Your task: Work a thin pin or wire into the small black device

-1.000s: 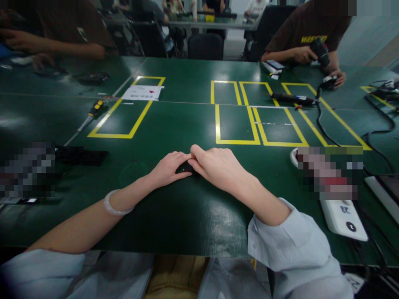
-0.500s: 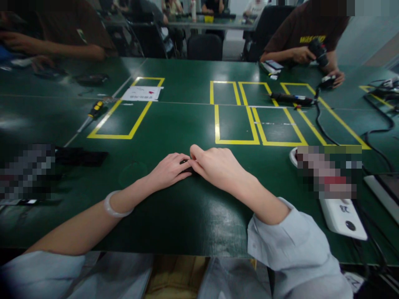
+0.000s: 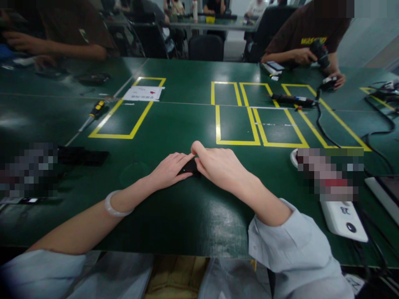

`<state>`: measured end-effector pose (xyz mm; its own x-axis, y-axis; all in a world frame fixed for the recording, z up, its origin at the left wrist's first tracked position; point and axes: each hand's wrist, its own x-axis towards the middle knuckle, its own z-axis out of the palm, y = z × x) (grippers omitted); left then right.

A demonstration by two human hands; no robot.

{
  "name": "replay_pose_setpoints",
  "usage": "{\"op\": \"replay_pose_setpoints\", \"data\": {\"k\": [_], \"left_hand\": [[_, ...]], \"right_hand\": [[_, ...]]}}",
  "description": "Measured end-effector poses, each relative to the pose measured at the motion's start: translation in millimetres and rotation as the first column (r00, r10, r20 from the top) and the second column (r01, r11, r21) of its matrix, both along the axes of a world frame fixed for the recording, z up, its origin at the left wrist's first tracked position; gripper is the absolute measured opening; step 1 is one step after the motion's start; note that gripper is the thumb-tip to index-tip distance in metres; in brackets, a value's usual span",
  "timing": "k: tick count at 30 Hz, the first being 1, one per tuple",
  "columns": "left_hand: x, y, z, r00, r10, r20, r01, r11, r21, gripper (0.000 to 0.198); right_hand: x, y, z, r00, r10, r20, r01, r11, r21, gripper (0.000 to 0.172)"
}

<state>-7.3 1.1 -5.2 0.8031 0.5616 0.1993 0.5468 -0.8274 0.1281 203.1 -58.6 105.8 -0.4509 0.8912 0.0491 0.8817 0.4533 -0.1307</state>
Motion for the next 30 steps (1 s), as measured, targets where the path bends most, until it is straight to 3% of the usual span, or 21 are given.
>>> {"op": "replay_pose_setpoints", "data": {"k": [30], "left_hand": [[-1.6,1.0,-0.1,0.999,-0.014,0.029,0.015,0.998,-0.058,0.053]], "right_hand": [[-2.0,-3.4,0.2,1.0,-0.009,0.012,0.009,0.999,0.034,0.021]]}}
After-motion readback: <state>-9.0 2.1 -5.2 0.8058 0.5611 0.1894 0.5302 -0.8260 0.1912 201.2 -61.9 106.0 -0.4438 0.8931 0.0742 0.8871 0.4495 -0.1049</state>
